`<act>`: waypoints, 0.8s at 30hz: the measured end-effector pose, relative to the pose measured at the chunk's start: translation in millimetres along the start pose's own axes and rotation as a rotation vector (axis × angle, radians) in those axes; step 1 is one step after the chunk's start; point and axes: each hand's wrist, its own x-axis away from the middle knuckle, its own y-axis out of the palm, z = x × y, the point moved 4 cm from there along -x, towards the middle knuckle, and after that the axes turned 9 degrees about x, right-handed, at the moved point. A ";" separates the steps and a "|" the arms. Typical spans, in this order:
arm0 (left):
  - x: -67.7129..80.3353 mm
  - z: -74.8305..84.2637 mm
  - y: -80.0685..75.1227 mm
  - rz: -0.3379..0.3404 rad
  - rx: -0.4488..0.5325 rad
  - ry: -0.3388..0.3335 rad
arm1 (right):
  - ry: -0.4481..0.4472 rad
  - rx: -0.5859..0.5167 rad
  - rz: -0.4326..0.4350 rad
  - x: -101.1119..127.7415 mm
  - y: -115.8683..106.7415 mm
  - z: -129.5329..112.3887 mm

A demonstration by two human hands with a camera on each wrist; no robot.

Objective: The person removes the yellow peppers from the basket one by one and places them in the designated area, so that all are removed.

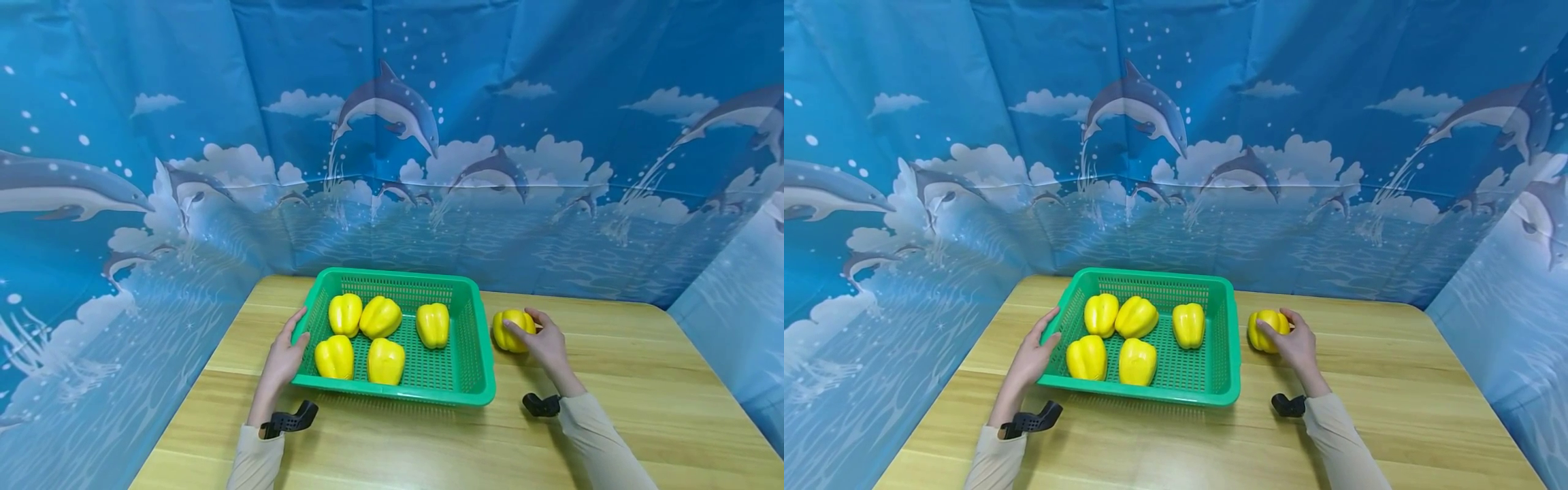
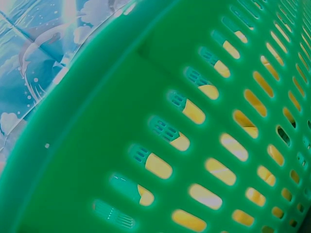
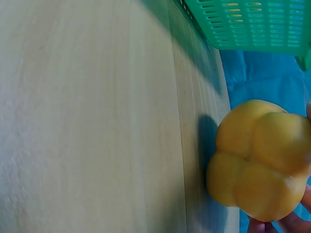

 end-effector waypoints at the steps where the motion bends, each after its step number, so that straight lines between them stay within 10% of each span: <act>1: 0.0 0.0 0.1 -0.001 0.001 0.000 | 0.001 -0.004 -0.006 0.1 0.5 -0.2; 24: -0.2 0.5 -0.3 0.007 -0.003 0.007 | 0.009 0.016 0.014 1.6 1.7 0.6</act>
